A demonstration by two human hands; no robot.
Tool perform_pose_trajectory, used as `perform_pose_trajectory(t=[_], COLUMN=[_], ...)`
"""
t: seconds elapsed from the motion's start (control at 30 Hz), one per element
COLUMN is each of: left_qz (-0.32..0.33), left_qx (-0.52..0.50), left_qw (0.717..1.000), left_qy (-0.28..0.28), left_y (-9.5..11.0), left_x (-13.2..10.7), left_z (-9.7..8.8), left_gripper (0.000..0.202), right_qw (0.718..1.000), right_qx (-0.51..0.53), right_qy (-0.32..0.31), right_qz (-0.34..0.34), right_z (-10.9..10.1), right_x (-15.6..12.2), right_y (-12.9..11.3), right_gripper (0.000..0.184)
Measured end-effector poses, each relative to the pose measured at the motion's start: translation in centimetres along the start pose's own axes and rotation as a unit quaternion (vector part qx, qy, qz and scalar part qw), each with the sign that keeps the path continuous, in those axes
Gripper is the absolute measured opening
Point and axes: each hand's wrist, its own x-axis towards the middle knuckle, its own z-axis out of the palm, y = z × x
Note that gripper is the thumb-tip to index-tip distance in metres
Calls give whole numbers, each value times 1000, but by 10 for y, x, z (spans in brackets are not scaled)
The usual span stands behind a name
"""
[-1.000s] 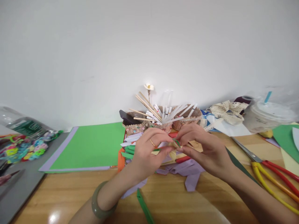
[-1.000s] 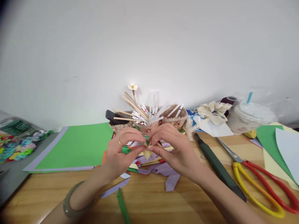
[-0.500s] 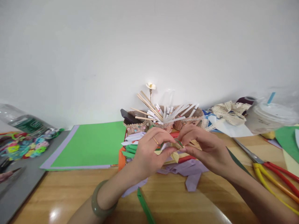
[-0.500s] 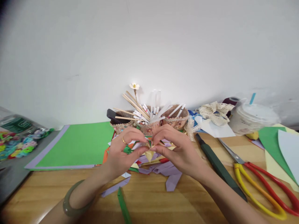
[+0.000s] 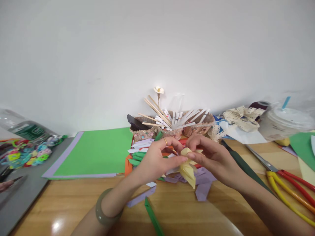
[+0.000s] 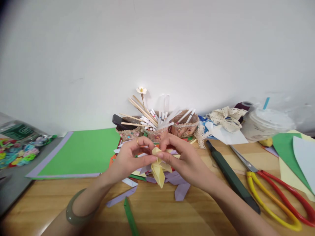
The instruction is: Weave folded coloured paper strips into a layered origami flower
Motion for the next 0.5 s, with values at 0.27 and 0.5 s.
perform_pose_trajectory(t=[0.27, 0.5], left_qz=[-64, -91], left_qx=[-104, -95], left_qw=[992, 991], left_qy=[42, -1], left_y=[0, 2], left_x=[6, 6], left_z=[-1, -6], left_gripper=[15, 15], right_qw=[991, 976], right_qx=[84, 136], right_qy=[-45, -53], right_qz=[97, 164], right_z=[-4, -6], right_x=[2, 4], right_y=[-4, -6], right_gripper=[9, 13])
